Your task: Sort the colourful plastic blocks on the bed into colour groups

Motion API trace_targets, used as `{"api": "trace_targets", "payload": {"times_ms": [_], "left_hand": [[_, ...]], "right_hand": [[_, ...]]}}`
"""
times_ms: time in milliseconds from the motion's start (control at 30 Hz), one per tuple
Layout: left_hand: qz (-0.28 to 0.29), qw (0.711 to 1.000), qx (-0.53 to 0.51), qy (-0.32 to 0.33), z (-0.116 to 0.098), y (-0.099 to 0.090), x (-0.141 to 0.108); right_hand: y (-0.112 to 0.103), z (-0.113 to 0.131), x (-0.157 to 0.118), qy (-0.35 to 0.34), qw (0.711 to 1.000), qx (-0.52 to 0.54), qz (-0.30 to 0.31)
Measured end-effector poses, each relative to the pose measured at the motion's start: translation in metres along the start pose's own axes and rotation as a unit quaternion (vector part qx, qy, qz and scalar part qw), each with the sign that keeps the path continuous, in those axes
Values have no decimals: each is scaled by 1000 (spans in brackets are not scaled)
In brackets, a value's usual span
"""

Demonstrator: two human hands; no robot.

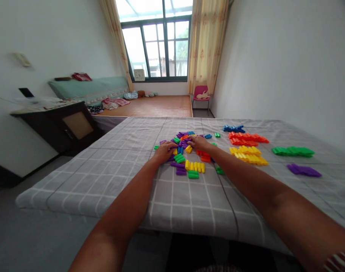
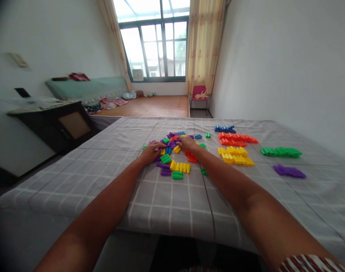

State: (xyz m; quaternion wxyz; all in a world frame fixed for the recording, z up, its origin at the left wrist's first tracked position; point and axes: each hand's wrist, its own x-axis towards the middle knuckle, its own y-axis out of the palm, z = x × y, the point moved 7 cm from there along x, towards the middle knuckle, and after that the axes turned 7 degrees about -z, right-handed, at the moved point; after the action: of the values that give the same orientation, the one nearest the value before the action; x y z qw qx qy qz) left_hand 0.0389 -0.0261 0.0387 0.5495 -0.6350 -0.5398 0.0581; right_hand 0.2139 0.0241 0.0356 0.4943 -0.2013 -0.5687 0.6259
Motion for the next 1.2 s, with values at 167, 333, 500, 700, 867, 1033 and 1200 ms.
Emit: {"api": "trace_targets", "payload": {"times_ms": [167, 333, 500, 700, 867, 1033, 1200], "left_hand": [[-3, 1000, -8, -5, 1, -3, 1], [-10, 1000, -27, -9, 8, -2, 1], [-6, 999, -49, -6, 9, -3, 2], [-3, 998, -53, -22, 13, -5, 5], [9, 997, -52, -64, 20, -4, 8], [-1, 995, -51, -84, 20, -7, 9], [-13, 996, -40, -80, 21, -8, 8]], "right_hand": [[-1, -7, 2, 51, 998, 38, -22], [-28, -21, -15, 116, 960, 251, -52], [-65, -32, -62, 124, 919, 368, -67], [-141, -110, -153, 190, 904, 337, -181], [-186, -199, -241, 319, 885, 256, -221], [-163, -221, -278, 398, 907, 117, -68], [-175, -221, -282, 366, 923, -116, -16]]}}
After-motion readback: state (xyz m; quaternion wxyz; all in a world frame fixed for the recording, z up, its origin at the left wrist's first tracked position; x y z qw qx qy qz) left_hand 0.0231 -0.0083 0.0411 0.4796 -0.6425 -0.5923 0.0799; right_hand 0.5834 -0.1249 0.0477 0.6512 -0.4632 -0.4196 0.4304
